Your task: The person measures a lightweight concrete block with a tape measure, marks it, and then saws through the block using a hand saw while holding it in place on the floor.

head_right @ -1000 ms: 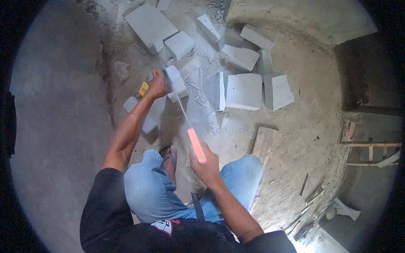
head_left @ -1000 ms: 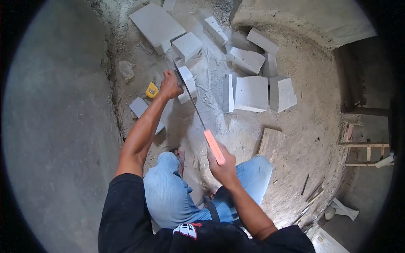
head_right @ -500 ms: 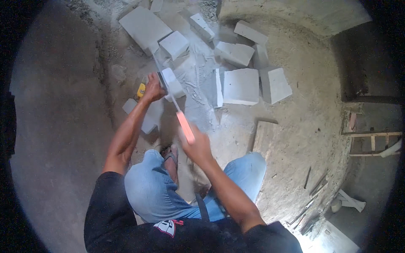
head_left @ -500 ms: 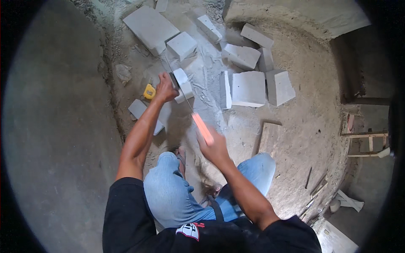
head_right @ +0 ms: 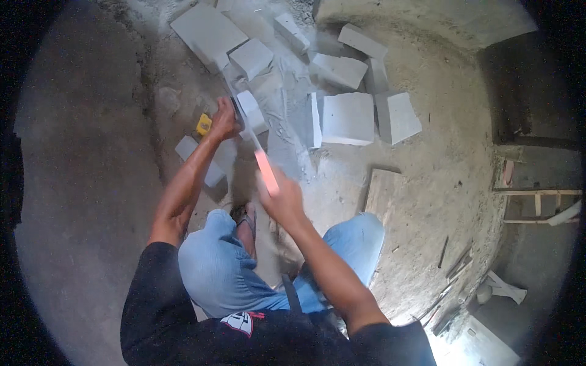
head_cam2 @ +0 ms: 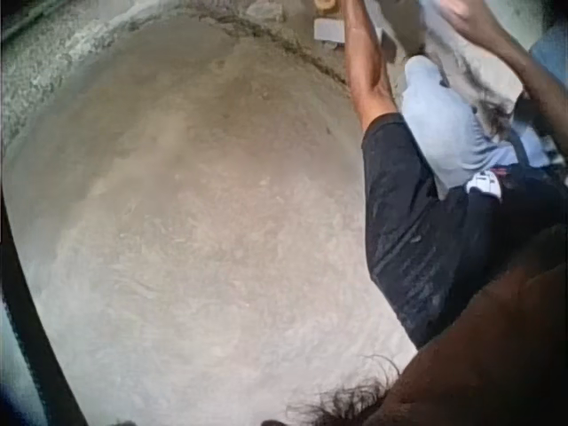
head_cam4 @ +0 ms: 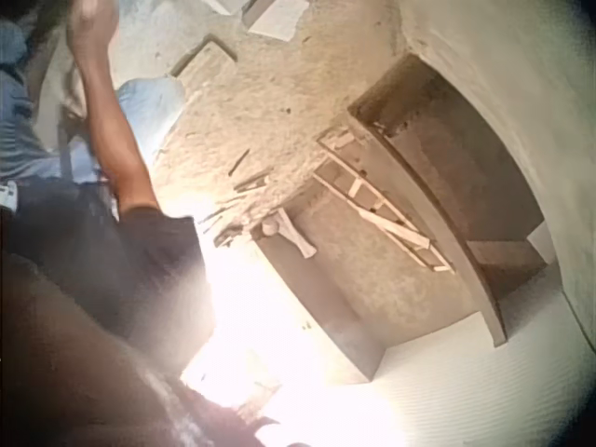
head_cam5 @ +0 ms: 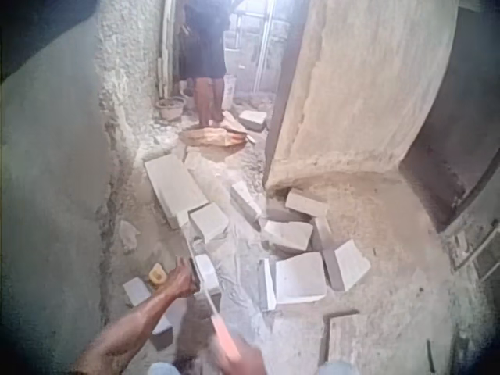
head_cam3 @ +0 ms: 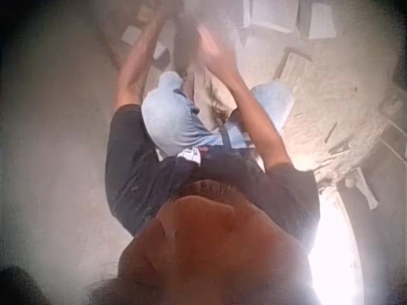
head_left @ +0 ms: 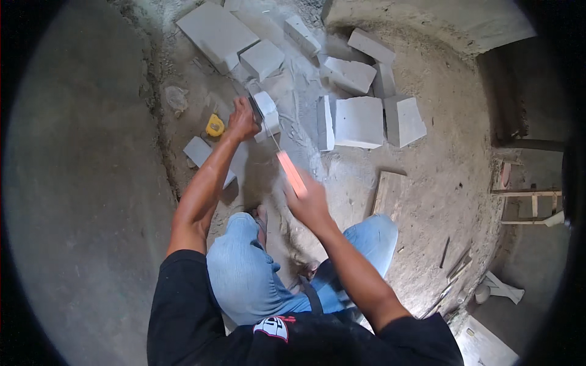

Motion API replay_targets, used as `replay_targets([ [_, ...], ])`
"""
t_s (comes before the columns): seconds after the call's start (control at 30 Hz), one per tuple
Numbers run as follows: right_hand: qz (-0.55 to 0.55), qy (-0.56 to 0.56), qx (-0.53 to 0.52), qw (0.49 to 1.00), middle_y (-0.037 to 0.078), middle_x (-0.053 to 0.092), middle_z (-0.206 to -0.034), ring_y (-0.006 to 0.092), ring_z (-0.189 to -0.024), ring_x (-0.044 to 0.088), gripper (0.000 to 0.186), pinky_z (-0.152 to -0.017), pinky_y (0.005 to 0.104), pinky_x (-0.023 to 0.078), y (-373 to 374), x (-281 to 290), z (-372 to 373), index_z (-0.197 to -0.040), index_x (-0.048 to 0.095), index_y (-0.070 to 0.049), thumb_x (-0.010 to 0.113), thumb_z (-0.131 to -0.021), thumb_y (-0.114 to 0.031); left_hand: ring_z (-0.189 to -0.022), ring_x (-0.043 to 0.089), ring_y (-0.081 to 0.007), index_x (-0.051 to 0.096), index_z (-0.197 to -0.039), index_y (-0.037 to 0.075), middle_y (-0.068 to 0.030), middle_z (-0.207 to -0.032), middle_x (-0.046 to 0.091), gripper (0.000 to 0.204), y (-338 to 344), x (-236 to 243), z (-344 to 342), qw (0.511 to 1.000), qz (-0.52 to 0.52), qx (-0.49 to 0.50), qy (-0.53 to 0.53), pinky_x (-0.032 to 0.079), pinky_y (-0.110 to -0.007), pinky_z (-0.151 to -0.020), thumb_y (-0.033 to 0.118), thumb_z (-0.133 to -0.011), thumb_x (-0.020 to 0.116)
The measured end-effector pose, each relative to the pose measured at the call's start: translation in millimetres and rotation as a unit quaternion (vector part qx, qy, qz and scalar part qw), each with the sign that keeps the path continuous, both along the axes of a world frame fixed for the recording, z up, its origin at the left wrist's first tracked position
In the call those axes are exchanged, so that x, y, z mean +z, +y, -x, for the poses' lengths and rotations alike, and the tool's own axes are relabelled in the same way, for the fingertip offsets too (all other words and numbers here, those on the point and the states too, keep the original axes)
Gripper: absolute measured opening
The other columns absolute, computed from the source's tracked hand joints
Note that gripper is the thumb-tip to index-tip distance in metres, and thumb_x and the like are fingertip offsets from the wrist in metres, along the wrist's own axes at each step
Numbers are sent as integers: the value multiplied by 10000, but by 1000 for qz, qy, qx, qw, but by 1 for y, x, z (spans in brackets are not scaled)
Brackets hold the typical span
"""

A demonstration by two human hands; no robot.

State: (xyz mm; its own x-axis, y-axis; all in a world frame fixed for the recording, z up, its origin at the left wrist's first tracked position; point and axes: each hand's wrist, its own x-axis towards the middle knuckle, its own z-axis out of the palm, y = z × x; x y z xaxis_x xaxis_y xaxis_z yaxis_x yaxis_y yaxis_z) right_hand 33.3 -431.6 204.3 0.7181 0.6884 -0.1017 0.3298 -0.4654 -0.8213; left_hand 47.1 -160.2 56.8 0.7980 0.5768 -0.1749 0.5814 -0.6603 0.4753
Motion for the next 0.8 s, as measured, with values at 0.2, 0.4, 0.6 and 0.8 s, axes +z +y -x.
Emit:
replay_targets([
  [0.2,-122,-2,-52,991,230,655,-965,423,-844,630,279,-715,425,525,-43,7,29,-1109,637,-18,613,-881,-176,-1013,558,-507,330,-1168,-64,-278,-1175,404,710,8,23,3,1000,6,18,8,505,-525,-884,106,-607,731],
  [0.4,-7,-23,11,1000,205,656,-1038,401,-875,648,331,-731,444,530,-15,-11,-11,-1194,601,-19,579,-898,-165,-1058,540,-504,323,-1179,-53,-281,-1185,402,740,0,6,-13,999,28,12,-17,500,-530,-899,124,-601,749],
  [0.6,-44,-52,31,997,221,650,-971,431,-822,629,307,-700,459,524,-18,-12,0,-1162,597,-40,594,-876,-151,-1070,534,-488,300,-1190,-52,-273,-1195,404,800,13,-15,4,999,-11,10,-43,500,-517,-911,157,-581,775],
  [0.8,-69,-11,-7,998,224,659,-972,444,-843,628,288,-706,461,518,-41,-8,25,-1122,625,-29,603,-868,-163,-1041,543,-499,310,-1159,-44,-255,-1168,405,775,26,-1,8,999,-22,15,-24,505,-522,-890,155,-574,778],
])
